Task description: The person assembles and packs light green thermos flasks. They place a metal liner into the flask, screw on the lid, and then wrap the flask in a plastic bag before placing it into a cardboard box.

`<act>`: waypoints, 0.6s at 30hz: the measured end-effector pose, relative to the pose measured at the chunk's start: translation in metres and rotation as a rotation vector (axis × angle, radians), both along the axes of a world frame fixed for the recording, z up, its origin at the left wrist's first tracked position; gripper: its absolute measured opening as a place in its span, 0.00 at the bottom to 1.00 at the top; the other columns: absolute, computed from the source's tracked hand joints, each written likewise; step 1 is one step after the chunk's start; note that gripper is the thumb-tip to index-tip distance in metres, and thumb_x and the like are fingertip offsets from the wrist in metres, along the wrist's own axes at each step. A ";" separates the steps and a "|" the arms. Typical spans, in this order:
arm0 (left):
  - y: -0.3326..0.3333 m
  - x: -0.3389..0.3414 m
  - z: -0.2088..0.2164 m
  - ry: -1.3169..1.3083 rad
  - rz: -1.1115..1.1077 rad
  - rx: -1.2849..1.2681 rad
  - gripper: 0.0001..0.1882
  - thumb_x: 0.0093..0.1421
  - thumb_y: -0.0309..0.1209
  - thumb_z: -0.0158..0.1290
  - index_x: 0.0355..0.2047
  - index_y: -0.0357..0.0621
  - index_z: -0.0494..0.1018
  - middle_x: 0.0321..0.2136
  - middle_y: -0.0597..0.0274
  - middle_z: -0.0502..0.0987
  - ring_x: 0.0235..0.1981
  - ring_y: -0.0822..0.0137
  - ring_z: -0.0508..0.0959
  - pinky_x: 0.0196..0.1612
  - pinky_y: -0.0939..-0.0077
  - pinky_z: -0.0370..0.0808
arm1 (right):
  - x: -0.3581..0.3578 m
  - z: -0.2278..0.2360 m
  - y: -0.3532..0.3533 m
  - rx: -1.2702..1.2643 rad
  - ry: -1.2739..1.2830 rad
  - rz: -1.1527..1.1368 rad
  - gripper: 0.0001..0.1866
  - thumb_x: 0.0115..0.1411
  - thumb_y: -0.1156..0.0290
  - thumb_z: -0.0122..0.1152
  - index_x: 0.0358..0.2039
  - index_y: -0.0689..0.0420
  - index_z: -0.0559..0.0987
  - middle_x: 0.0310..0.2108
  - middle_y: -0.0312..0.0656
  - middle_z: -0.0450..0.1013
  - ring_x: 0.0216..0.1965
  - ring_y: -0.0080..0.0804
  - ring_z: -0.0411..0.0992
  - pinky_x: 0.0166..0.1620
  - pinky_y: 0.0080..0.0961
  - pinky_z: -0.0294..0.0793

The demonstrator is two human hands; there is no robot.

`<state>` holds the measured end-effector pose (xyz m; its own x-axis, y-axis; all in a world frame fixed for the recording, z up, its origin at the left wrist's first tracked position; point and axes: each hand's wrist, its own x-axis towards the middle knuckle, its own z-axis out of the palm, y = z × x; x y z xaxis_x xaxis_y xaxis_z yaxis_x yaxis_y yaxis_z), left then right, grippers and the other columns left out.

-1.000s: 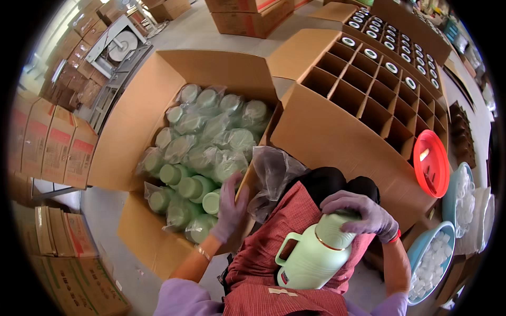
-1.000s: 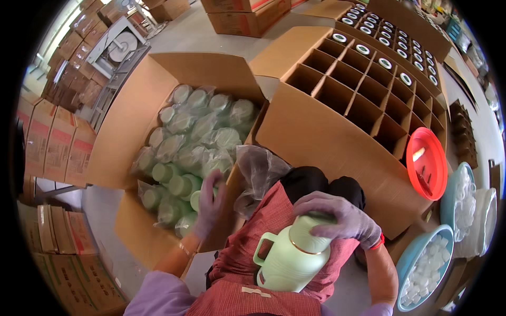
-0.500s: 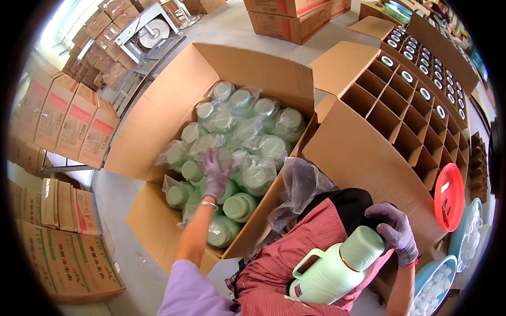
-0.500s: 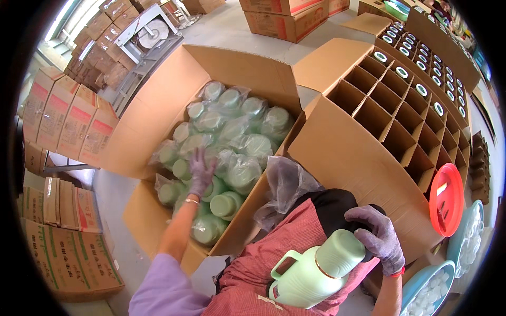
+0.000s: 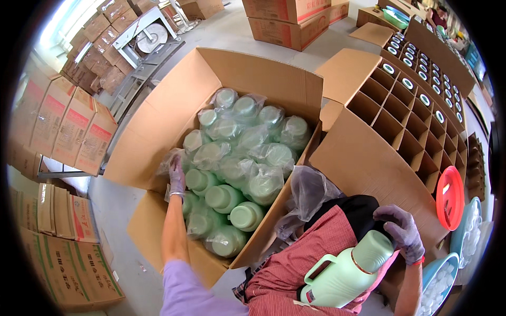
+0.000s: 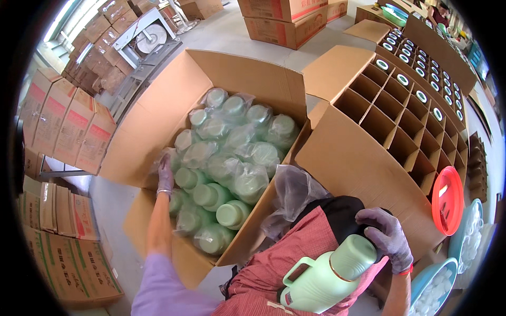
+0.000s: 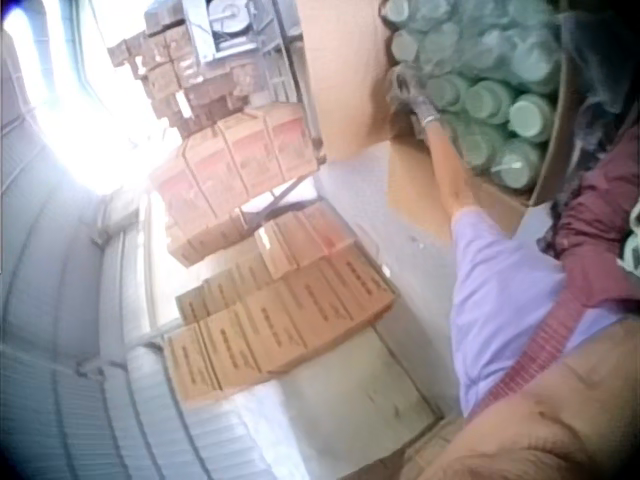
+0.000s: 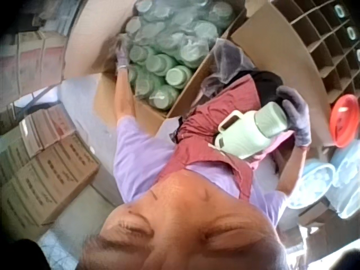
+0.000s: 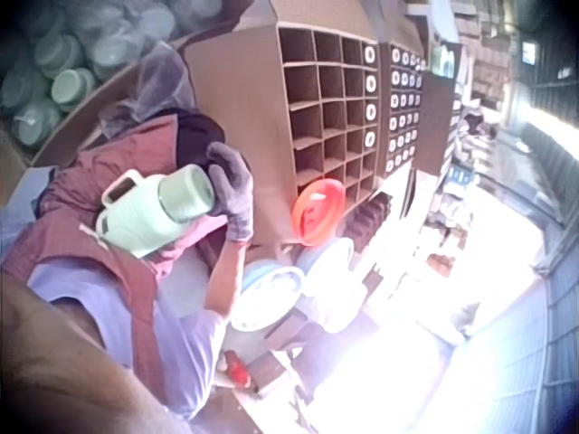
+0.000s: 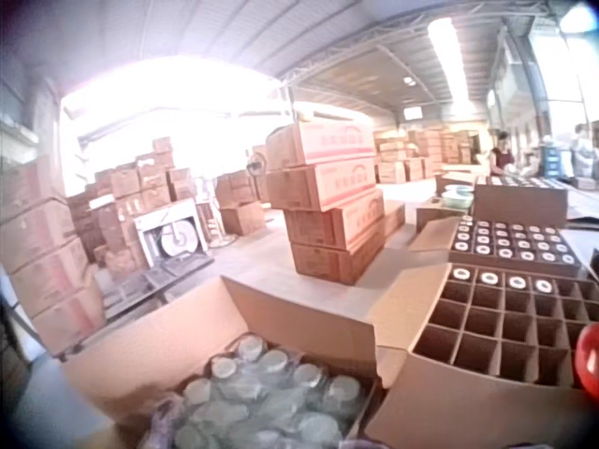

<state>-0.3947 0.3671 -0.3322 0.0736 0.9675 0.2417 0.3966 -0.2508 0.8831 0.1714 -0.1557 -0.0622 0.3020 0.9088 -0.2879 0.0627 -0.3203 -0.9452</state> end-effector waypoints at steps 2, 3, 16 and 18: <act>-0.053 0.117 0.090 -0.349 -0.316 -0.040 0.23 0.71 0.38 0.40 0.56 0.35 0.71 0.59 0.46 0.70 0.62 0.51 0.67 0.66 0.64 0.62 | 0.000 0.010 -0.017 -0.017 0.062 -0.112 0.18 0.54 0.77 0.54 0.46 0.66 0.77 0.43 0.43 0.75 0.45 0.30 0.74 0.53 0.27 0.73; -0.068 0.143 0.134 -0.374 -0.411 -0.025 0.22 0.71 0.37 0.39 0.56 0.34 0.71 0.57 0.45 0.71 0.61 0.51 0.68 0.65 0.66 0.64 | 0.002 0.010 -0.015 -0.022 0.035 -0.112 0.18 0.54 0.77 0.55 0.46 0.66 0.77 0.43 0.43 0.75 0.45 0.29 0.74 0.53 0.27 0.73; 0.028 -0.006 -0.012 1.275 0.098 -0.255 0.24 0.65 0.46 0.47 0.53 0.43 0.72 0.61 0.52 0.67 0.63 0.46 0.64 0.63 0.54 0.64 | -0.008 -0.007 -0.023 0.154 -0.296 -0.086 0.17 0.54 0.78 0.56 0.46 0.65 0.78 0.43 0.47 0.75 0.44 0.34 0.75 0.51 0.28 0.73; 0.039 -0.027 0.003 1.717 -0.224 0.051 0.21 0.66 0.42 0.45 0.48 0.40 0.76 0.59 0.51 0.69 0.61 0.50 0.66 0.61 0.59 0.66 | -0.013 -0.009 -0.015 0.169 -0.323 -0.078 0.17 0.53 0.78 0.56 0.45 0.66 0.78 0.43 0.47 0.75 0.43 0.35 0.75 0.51 0.28 0.74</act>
